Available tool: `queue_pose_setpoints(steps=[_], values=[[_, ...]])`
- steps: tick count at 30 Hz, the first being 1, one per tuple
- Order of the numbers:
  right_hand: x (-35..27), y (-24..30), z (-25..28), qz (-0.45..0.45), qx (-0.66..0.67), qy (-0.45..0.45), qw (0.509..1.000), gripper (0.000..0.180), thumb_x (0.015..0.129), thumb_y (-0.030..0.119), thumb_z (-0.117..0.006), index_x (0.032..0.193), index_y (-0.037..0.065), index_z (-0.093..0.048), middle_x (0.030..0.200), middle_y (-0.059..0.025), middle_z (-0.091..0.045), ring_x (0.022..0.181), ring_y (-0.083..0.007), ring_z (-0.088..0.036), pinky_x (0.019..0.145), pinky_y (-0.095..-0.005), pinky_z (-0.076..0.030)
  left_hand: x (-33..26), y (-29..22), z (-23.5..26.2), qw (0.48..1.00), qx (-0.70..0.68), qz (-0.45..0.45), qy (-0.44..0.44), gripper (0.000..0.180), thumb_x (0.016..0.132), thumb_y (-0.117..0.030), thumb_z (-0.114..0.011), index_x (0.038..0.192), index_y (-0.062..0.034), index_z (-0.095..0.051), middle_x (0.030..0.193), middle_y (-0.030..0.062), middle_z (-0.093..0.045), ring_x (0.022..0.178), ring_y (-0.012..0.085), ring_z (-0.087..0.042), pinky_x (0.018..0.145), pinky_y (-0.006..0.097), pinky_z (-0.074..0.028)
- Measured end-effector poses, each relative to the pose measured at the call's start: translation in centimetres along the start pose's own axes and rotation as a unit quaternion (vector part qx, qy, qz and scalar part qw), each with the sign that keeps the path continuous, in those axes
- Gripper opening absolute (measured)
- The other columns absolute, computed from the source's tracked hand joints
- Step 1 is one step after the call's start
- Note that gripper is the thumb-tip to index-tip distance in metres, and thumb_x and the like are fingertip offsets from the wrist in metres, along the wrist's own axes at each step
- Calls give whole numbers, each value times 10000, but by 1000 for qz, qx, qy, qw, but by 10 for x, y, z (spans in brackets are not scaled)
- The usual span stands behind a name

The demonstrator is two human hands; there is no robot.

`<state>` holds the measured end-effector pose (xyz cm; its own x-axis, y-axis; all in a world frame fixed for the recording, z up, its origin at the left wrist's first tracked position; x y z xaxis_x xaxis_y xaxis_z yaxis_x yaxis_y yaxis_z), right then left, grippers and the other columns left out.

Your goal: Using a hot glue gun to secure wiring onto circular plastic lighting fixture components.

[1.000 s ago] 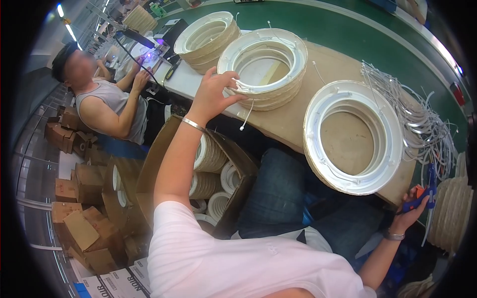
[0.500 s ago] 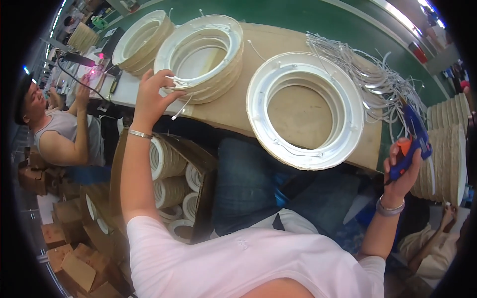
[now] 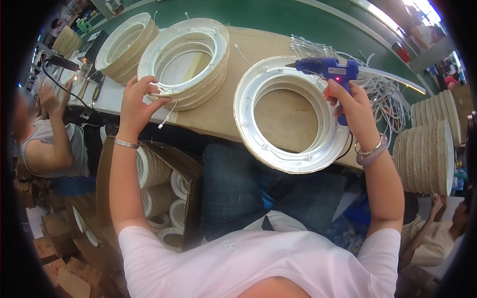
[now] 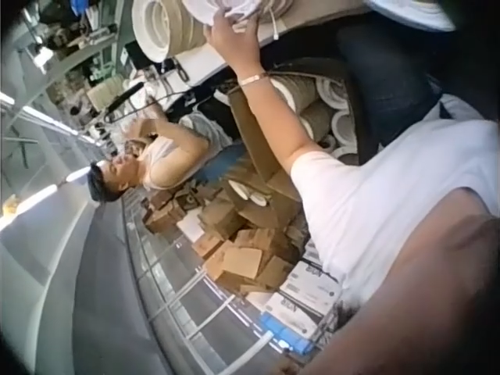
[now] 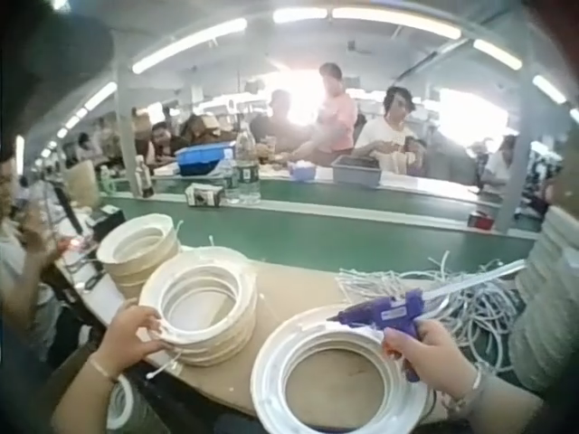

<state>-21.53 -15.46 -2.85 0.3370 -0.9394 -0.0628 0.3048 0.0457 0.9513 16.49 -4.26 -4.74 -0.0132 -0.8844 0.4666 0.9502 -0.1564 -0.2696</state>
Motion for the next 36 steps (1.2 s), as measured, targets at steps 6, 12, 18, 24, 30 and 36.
queue_pose_setpoints(steps=[6,12,18,24,30,36], values=[[7,-3,-9,21,-26,-2,999,252,798,291,-542,792,41,-568,641,21,-520,556,-26,-451,468,-162,-336,-2,5,-1,1000,8,-3,-5,386,612,-218,-707,917,-80,-514,674,6,-593,733,176,-559,921,400,-288],[6,0,-11,10,-30,-14,999,255,784,301,-557,723,53,-554,604,34,-497,502,-16,-409,454,-155,-301,-1,3,-1,1000,13,-13,-7,381,611,-219,-706,911,-75,-522,680,12,-593,731,182,-559,906,390,-304],[7,-1,-12,10,-39,-14,999,258,780,304,-560,718,54,-552,596,43,-486,497,-11,-398,448,-156,-293,0,1,-1,1000,10,-21,-17,375,610,-205,-707,909,-73,-525,674,18,-595,728,190,-558,896,381,-316],[7,-3,-11,14,-46,-12,999,266,779,307,-562,740,43,-555,600,53,-475,500,-5,-384,448,-155,-289,-1,0,0,1000,8,-18,-12,379,603,-195,-711,909,-72,-524,674,23,-597,730,192,-557,896,374,-318],[5,1,-12,11,-29,-18,999,264,772,306,-576,753,43,-556,612,54,-474,512,-4,-390,450,-156,-295,0,0,0,1000,15,-15,-9,382,601,-196,-712,911,-72,-525,669,25,-595,730,194,-554,898,368,-319],[6,-2,-7,-4,-44,-3,999,273,766,306,-585,804,36,-562,640,52,-487,522,-6,-401,456,-156,-310,1,1,0,1000,14,-19,-14,382,600,-192,-712,913,-72,-528,670,22,-593,726,192,-552,900,370,-318]])
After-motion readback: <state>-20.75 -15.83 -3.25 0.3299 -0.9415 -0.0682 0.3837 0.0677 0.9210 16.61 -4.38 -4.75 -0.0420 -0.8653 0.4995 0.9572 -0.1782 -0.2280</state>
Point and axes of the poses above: each hand's wrist, its own x-axis towards the middle knuckle, its own z-axis out of the back of the hand, y = z × x, the point moved 1 cm from there along x, towards the middle knuckle
